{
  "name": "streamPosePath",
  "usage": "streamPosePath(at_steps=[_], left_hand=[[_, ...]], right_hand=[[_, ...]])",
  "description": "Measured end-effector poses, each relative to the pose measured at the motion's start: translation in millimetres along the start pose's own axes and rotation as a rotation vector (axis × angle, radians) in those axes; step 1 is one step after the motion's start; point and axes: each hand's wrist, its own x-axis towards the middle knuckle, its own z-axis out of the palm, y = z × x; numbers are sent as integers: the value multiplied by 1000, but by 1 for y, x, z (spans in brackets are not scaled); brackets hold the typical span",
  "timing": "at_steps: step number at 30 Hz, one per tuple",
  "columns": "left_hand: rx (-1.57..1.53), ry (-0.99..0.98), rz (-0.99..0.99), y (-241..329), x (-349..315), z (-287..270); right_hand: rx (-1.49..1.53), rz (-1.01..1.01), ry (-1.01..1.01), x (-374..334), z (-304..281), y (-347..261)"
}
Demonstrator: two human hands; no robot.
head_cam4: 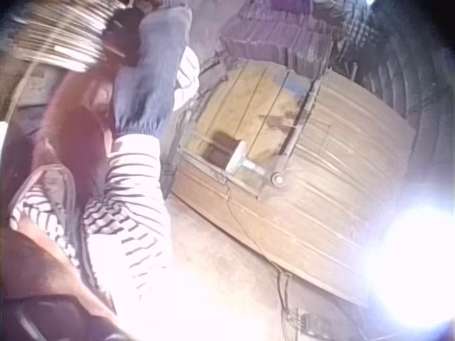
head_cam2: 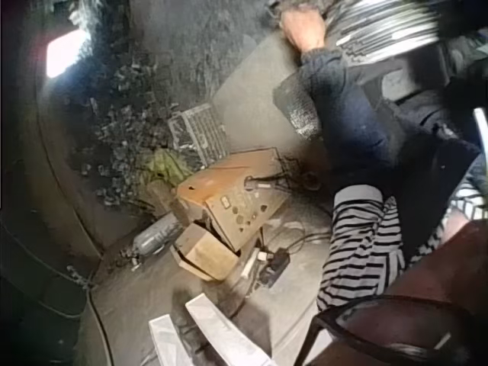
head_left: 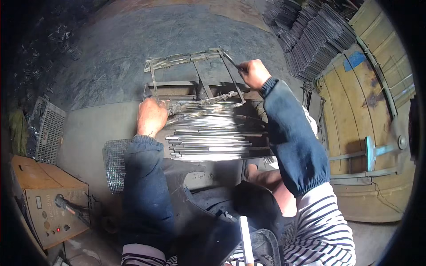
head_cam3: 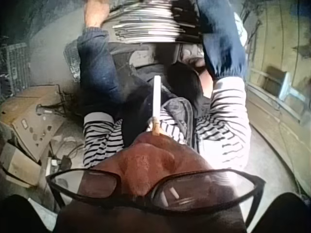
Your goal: Assemble metal grates by welding individual rods onto a wire frame using a welding torch.
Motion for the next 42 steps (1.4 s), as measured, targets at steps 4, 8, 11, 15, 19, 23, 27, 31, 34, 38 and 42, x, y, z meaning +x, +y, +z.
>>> streamPosePath(at_steps=[4,8,11,15,19,23,27,31,34,38,42], left_hand=[[-59,6,8,-2,-3,3],[-50,76,78,-5,-4,3],[-51,56,121,-3,7,3],[-34,23,46,-9,12,7],[-43,22,-2,-8,9,1],[-69,0,25,-7,11,4],[-54,-2,20,-9,9,4],[-41,-1,13,-4,8,0],[-50,4,11,-4,7,0],[-80,-4,20,-8,10,2],[-89,1,30,-7,11,4]], right_hand=[[-6,55,-37,16,17,0],[-5,-41,-54,23,26,0],[-7,61,-188,20,2,10],[-80,-183,119,-16,-8,-22],[284,-353,-150,-95,11,-99],[-34,-297,-423,-143,53,-87],[83,-220,-532,-153,53,-91],[144,-245,-485,-165,60,-81],[119,-300,-461,-167,53,-86],[65,-231,-456,-171,55,-94],[44,-153,-476,-164,59,-92]])
